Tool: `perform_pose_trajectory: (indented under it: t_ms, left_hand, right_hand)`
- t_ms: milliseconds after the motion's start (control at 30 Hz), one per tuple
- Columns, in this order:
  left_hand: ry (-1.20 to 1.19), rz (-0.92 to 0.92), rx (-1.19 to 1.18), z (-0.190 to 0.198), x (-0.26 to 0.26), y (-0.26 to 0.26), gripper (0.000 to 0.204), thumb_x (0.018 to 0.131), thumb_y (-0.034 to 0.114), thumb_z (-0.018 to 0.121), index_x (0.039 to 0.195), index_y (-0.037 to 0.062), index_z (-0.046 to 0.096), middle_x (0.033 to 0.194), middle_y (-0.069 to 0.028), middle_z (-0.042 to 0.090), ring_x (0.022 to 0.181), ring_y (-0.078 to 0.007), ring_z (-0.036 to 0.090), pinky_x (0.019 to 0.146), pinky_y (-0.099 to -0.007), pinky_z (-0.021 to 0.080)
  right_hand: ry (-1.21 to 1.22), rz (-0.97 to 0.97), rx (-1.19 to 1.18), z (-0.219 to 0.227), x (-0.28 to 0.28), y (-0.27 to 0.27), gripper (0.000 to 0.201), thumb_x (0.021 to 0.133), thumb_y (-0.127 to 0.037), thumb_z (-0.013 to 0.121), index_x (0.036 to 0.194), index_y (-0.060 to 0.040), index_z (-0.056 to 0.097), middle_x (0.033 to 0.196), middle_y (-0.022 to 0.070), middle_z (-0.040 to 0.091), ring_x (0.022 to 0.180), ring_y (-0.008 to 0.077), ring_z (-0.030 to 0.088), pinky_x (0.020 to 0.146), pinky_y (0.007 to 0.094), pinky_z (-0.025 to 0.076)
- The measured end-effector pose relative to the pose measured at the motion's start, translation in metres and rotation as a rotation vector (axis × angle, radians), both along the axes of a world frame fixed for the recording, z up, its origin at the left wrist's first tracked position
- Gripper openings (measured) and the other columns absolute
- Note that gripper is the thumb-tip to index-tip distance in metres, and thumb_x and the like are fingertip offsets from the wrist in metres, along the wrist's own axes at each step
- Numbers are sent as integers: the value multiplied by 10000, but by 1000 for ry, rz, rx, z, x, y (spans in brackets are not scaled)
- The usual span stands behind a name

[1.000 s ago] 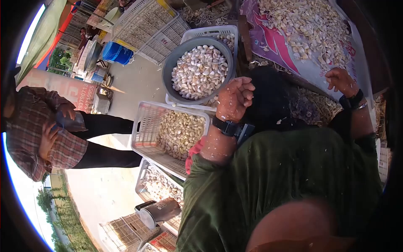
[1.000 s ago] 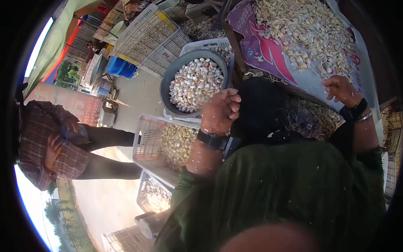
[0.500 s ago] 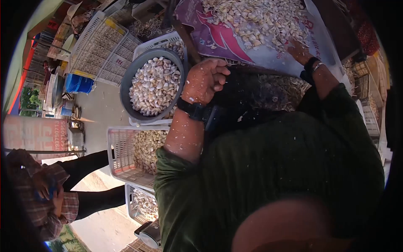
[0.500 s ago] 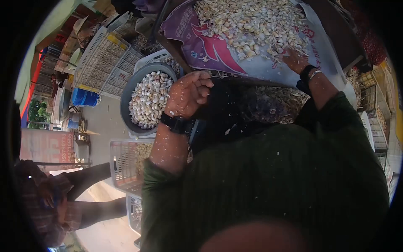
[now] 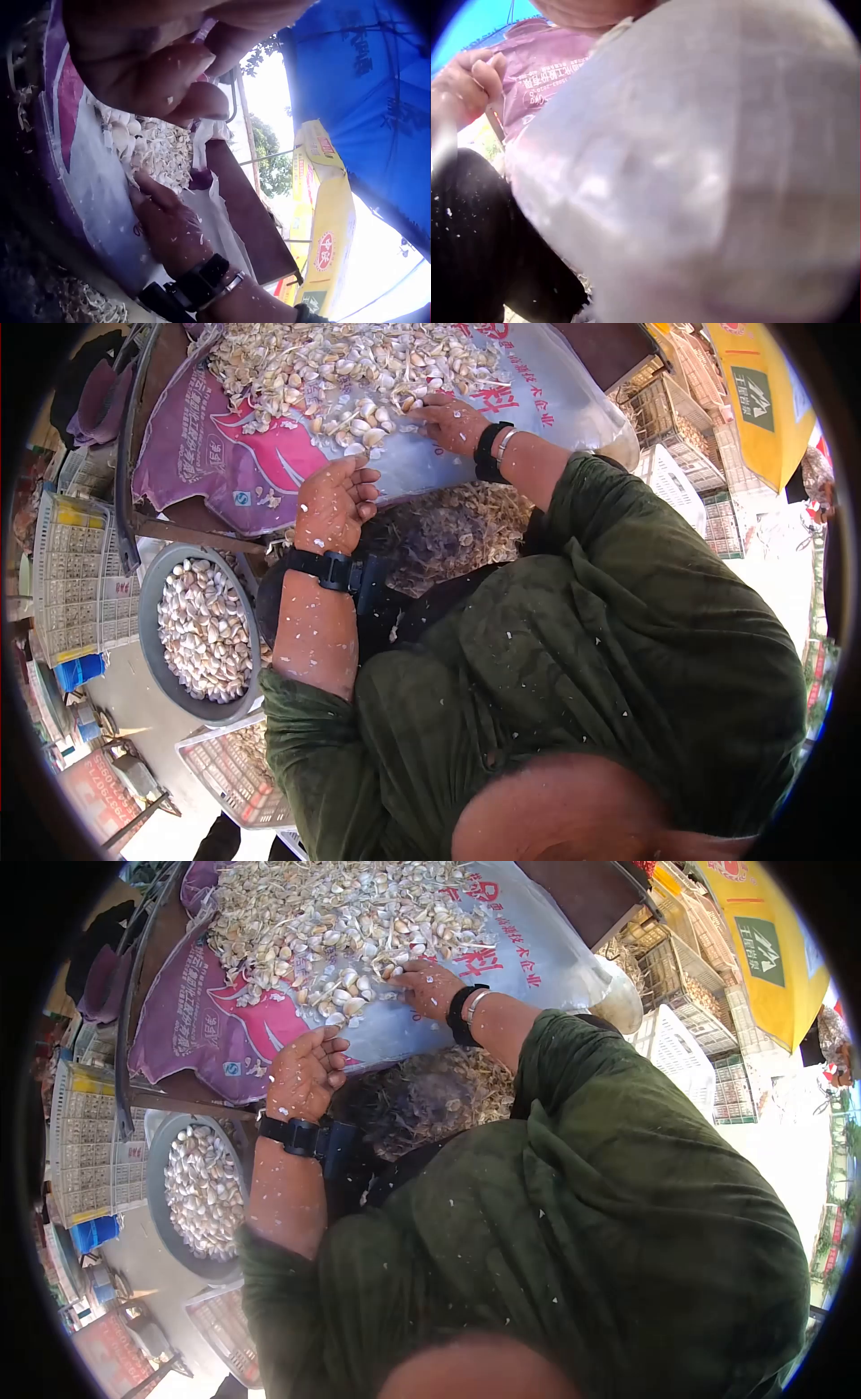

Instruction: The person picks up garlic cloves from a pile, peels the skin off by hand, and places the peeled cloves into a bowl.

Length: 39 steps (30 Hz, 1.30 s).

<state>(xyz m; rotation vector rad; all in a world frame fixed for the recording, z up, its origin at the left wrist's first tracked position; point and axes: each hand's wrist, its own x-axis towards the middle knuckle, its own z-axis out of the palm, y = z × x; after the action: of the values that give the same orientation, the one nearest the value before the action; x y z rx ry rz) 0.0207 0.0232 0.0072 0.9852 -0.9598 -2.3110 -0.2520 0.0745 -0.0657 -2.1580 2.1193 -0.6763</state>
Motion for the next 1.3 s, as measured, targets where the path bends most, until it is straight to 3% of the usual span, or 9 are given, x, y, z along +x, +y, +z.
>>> perform_pose_trajectory:
  t_ms: [233, 300, 367, 567, 633, 833, 967, 1033, 1300]
  left_hand:
    - [-53, 7, 96, -40, -5, -11, 339, 903, 218, 567, 1131, -31, 532, 969, -160, 633, 721, -188, 595, 548, -288, 433]
    - [-89, 93, 106, -37, -8, -11, 381, 913, 220, 542, 1187, -40, 492, 976, -162, 633, 750, -210, 614, 547, -286, 436]
    - [-80, 100, 120, -31, -10, -10, 395, 916, 217, 532, 1209, -42, 474, 982, -162, 633, 750, -219, 620, 544, -284, 437]
    - [-38, 114, 94, -32, -7, -13, 373, 916, 213, 529, 1185, -43, 498, 957, -152, 638, 717, -207, 612, 516, -267, 419]
    - [-21, 114, 92, -36, -6, -14, 352, 914, 212, 532, 1158, -41, 518, 940, -147, 640, 709, -198, 606, 509, -261, 412]
    - [13, 103, 86, -35, -3, -14, 290, 907, 207, 539, 1078, -27, 558, 883, -130, 637, 678, -170, 583, 493, -249, 392]
    - [-17, 102, 71, -33, -3, -12, 311, 901, 211, 544, 1098, -29, 558, 885, -131, 633, 665, -160, 569, 493, -249, 389]
    - [-23, 89, 55, -31, -3, -9, 317, 899, 213, 547, 1102, -30, 559, 886, -133, 632, 660, -157, 564, 492, -248, 388]
    - [-86, 71, 44, -28, -9, -4, 307, 904, 211, 544, 1098, -26, 568, 877, -129, 626, 665, -149, 557, 489, -261, 391]
  right_hand:
    - [181, 28, 61, -7, -66, -28, 276, 802, -40, 580, 1036, -129, 697, 985, 123, 654, 1003, 308, 614, 879, 414, 488]
    - [352, -53, 261, 39, -44, -22, 255, 816, -59, 569, 1026, -127, 697, 999, 125, 657, 997, 300, 620, 879, 410, 491]
    - [346, -99, 31, 53, -35, -18, 199, 845, -99, 555, 991, -107, 690, 1022, 123, 659, 989, 291, 625, 879, 412, 492]
    - [-56, 417, -74, 39, 28, -49, 208, 878, -75, 589, 1077, -74, 648, 1054, 134, 646, 952, 333, 624, 832, 406, 523]
    - [176, 489, 30, 37, 41, -55, 210, 863, -93, 606, 1067, -50, 628, 1029, 148, 643, 941, 349, 625, 788, 415, 528]
    - [188, 316, 118, 41, 53, -59, 162, 842, -105, 616, 991, -46, 595, 931, 160, 638, 885, 374, 626, 744, 451, 510]
    - [-67, 197, 193, 40, 44, -54, 192, 866, -182, 661, 999, -58, 600, 817, 121, 648, 739, 292, 655, 632, 392, 500]
    - [-845, -11, 461, 63, 51, -39, 227, 875, -203, 685, 1040, -65, 614, 828, 57, 659, 647, 170, 647, 529, 298, 469]
    - [-1543, 384, 444, 107, 68, 6, 231, 877, -100, 678, 1080, -15, 610, 848, 60, 668, 645, 133, 667, 504, 237, 492]
